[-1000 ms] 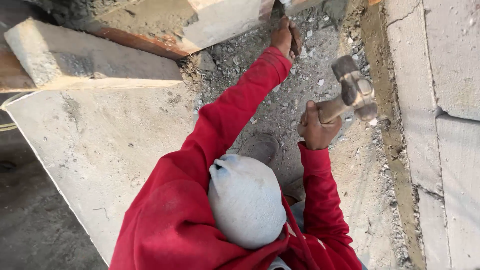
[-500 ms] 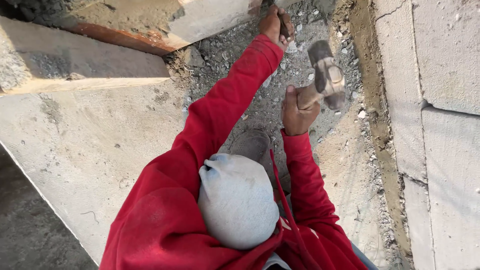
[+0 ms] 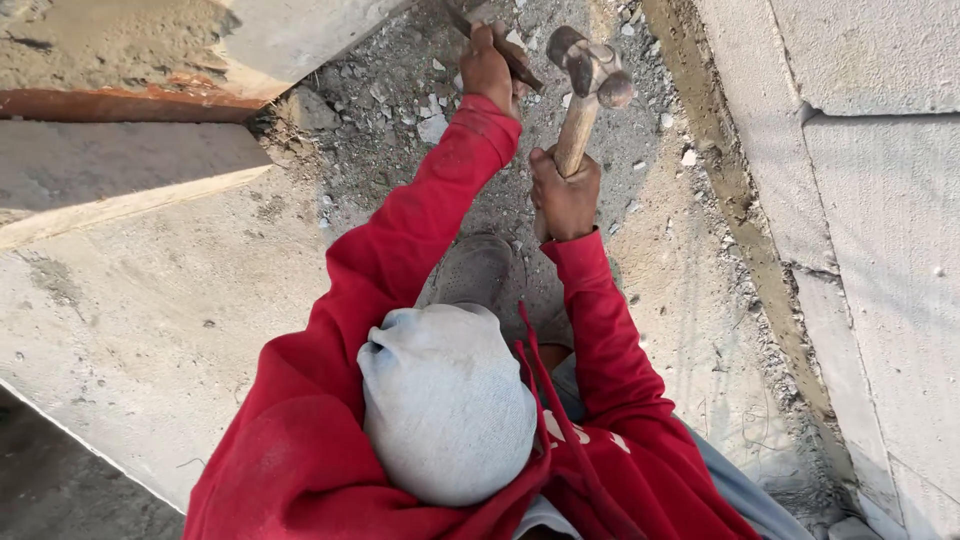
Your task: Use a hammer and chisel to remove concrete from a wall or structure.
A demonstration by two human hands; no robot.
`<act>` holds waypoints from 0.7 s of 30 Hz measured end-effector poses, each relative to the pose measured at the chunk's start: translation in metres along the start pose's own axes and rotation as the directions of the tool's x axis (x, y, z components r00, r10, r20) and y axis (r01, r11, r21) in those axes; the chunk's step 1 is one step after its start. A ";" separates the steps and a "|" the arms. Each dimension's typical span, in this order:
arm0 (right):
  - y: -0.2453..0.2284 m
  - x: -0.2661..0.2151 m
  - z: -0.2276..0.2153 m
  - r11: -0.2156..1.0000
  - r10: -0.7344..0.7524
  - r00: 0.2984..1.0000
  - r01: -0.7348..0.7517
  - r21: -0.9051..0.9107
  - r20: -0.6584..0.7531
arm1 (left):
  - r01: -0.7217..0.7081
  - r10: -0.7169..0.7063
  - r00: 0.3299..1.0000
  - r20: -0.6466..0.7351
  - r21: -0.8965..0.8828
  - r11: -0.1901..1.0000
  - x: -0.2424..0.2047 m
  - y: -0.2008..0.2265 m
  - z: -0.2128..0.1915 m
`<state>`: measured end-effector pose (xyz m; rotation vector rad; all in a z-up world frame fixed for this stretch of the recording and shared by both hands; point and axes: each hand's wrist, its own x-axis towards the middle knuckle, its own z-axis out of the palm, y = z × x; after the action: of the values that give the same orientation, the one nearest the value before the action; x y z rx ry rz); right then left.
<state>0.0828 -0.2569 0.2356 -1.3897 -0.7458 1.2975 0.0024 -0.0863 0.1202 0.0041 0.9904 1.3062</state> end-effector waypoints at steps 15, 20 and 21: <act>-0.072 -0.012 0.031 0.897 -0.424 0.897 0.435 -0.080 0.122 | -0.014 0.080 0.991 0.112 -0.496 0.868 0.066 0.029 0.031; -0.104 -0.018 0.041 0.879 -0.476 0.876 0.474 0.040 0.083 | -0.038 0.120 0.988 0.095 -0.604 0.796 0.095 0.016 0.037; -0.115 -0.017 0.045 0.804 -0.594 0.798 0.589 0.081 0.097 | -0.058 0.200 0.968 0.154 -0.636 0.769 0.109 0.007 0.038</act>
<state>0.0596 -0.2309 0.3550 -0.9248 -1.1184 0.8871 0.0118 0.0225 0.0814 -0.3019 0.3323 1.6797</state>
